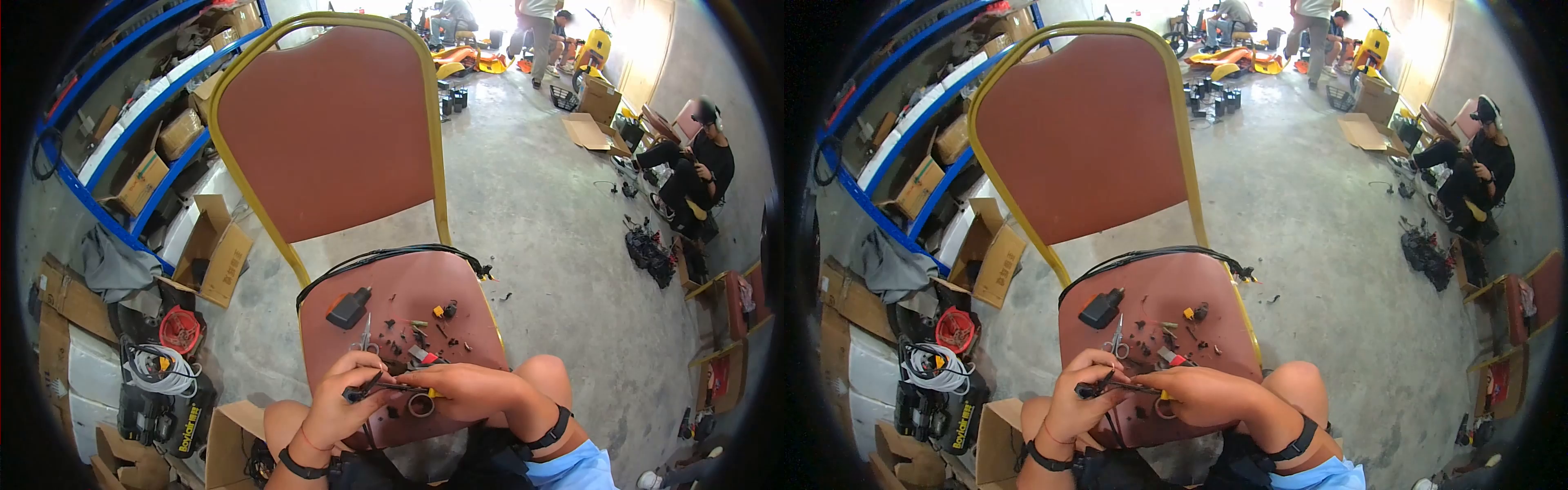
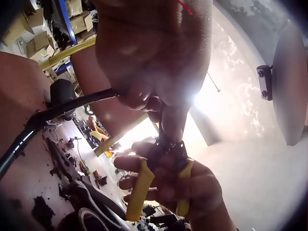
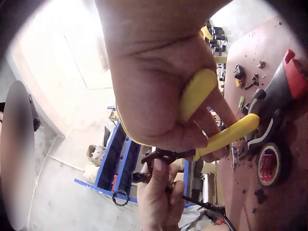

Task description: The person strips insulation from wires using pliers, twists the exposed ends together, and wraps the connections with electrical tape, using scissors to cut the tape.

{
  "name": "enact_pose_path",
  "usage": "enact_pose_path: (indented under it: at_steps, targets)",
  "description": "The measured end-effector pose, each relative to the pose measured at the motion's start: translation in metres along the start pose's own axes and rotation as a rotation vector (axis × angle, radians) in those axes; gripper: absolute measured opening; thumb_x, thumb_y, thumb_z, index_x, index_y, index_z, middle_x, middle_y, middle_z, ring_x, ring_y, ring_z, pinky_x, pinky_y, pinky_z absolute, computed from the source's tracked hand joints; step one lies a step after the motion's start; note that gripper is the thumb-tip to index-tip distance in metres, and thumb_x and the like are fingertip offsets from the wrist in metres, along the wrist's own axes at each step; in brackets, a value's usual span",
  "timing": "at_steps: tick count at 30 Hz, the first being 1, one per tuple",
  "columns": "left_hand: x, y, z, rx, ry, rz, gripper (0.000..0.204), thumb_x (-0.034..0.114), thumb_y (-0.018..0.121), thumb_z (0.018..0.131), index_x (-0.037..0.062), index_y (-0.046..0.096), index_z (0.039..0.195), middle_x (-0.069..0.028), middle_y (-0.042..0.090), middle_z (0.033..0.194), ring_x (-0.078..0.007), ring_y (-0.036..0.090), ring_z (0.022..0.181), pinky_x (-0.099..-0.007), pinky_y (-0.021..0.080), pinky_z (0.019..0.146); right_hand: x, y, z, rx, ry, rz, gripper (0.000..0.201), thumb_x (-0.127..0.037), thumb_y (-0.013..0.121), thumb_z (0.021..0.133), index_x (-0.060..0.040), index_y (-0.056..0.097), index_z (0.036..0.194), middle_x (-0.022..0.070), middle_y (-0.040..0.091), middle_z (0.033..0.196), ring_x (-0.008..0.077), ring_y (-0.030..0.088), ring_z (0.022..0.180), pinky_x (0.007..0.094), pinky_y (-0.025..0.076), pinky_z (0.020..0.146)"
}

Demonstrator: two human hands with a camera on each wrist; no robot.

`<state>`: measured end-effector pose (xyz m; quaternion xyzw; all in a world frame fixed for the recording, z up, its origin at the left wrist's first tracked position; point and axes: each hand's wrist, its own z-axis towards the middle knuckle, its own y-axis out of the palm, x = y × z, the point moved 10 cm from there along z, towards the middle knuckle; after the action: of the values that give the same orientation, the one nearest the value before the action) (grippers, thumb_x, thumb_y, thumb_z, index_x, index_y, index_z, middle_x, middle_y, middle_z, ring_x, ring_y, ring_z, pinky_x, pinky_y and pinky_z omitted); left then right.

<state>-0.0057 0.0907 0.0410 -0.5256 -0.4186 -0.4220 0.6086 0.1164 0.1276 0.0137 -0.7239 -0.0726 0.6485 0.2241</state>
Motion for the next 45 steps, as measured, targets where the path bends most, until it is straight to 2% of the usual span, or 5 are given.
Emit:
enact_pose_path:
  at_steps: [22,32,40,43,45]
  targets:
    - [-0.006,-0.002,-0.002,0.074,0.080,-0.033,0.033,-0.006,0.079,0.075,-0.0014,0.069,0.106,-0.0104,0.059,0.113,-0.0208,0.063,0.104,-0.0319,0.052,0.091,0.007,0.005,0.002,-0.014,0.079,0.066,0.059,-0.002,0.058,0.087,-0.0045,0.044,0.144,0.0211,0.058,0.123,0.0379,0.061,0.110,0.0432,0.049,0.089]
    - [-0.004,-0.017,-0.002,0.234,0.027,0.062,0.038,0.006,0.070,0.089,0.0008,0.064,0.126,-0.0107,0.059,0.118,-0.0179,0.060,0.106,-0.0280,0.047,0.091,0.008,-0.031,-0.005,0.321,0.073,0.109,0.059,0.004,0.056,0.083,-0.0047,0.048,0.141,0.0214,0.057,0.127,0.0372,0.059,0.115,0.0423,0.049,0.094]
    - [-0.003,-0.003,0.002,0.073,-0.038,-0.023,0.036,0.002,0.056,0.092,-0.0052,0.059,0.128,-0.0124,0.060,0.119,-0.0214,0.058,0.113,-0.0323,0.043,0.100,0.026,-0.049,-0.011,0.596,0.085,0.254,0.053,0.005,0.054,0.081,-0.0001,0.052,0.134,0.0224,0.060,0.124,0.0370,0.059,0.117,0.0413,0.046,0.100]
    - [-0.005,-0.002,0.003,0.064,-0.052,-0.044,0.036,0.002,0.056,0.092,-0.0058,0.059,0.127,-0.0127,0.061,0.118,-0.0229,0.058,0.114,-0.0342,0.042,0.103,0.021,-0.053,-0.013,0.656,0.092,0.123,0.052,0.013,0.048,0.083,-0.0005,0.053,0.133,0.0146,0.062,0.118,0.0231,0.062,0.113,0.0323,0.049,0.096]
    - [-0.006,-0.001,0.004,0.053,-0.045,-0.036,0.035,0.003,0.056,0.093,-0.0056,0.059,0.126,-0.0127,0.061,0.119,-0.0229,0.058,0.114,-0.0343,0.042,0.103,0.021,-0.054,-0.014,0.689,0.110,0.134,0.051,0.012,0.050,0.082,-0.0008,0.054,0.132,0.0143,0.063,0.115,0.0240,0.063,0.111,0.0333,0.050,0.094]
